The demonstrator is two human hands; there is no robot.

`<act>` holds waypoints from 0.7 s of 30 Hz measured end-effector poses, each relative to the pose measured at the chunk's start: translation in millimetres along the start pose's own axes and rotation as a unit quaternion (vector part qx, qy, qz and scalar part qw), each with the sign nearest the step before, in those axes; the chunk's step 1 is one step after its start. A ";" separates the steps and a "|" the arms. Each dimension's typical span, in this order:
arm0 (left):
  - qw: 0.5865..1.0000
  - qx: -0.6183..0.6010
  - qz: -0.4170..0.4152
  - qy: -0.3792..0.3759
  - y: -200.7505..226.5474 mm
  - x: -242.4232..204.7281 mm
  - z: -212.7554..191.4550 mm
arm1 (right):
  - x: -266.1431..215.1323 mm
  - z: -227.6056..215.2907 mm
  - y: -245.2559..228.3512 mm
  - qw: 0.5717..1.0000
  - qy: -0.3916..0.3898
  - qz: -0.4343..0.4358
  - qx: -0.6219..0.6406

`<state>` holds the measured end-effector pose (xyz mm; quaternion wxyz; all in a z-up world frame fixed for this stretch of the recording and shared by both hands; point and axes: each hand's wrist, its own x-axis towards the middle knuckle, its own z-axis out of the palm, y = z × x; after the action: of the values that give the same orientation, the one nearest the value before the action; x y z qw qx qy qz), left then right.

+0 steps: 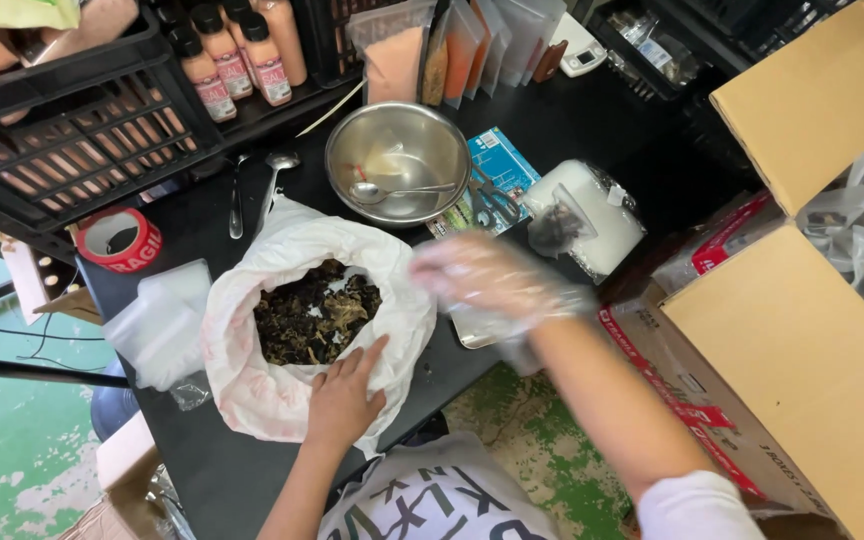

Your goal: The person scoops dried seaweed from a large white sack into small clear plastic bags using gloved hands. They place each filled bag onto a digital scale, then into a cardboard box. The process is repeated multiple times throughout the clip.

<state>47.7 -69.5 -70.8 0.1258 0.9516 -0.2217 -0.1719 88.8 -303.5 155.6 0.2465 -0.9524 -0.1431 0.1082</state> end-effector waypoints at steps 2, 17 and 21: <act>1.000 -0.023 0.007 -0.010 -6.0 -5.6 -4.9 | 23.6 40.4 -40.1 0.984 -0.123 0.036 0.125; 0.997 -0.008 0.078 -0.019 -14.2 -77.5 -15.1 | 152.2 274.0 3.3 0.985 -0.089 0.080 -0.124; 0.993 0.002 0.088 0.077 -18.5 -76.0 -33.8 | 144.5 276.9 16.2 0.991 -0.050 0.066 -0.102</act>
<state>3.6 -12.5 -25.3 0.1551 0.9391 -0.2942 -0.0864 151.0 -148.5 -108.8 0.1330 -0.9733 -0.1025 0.1568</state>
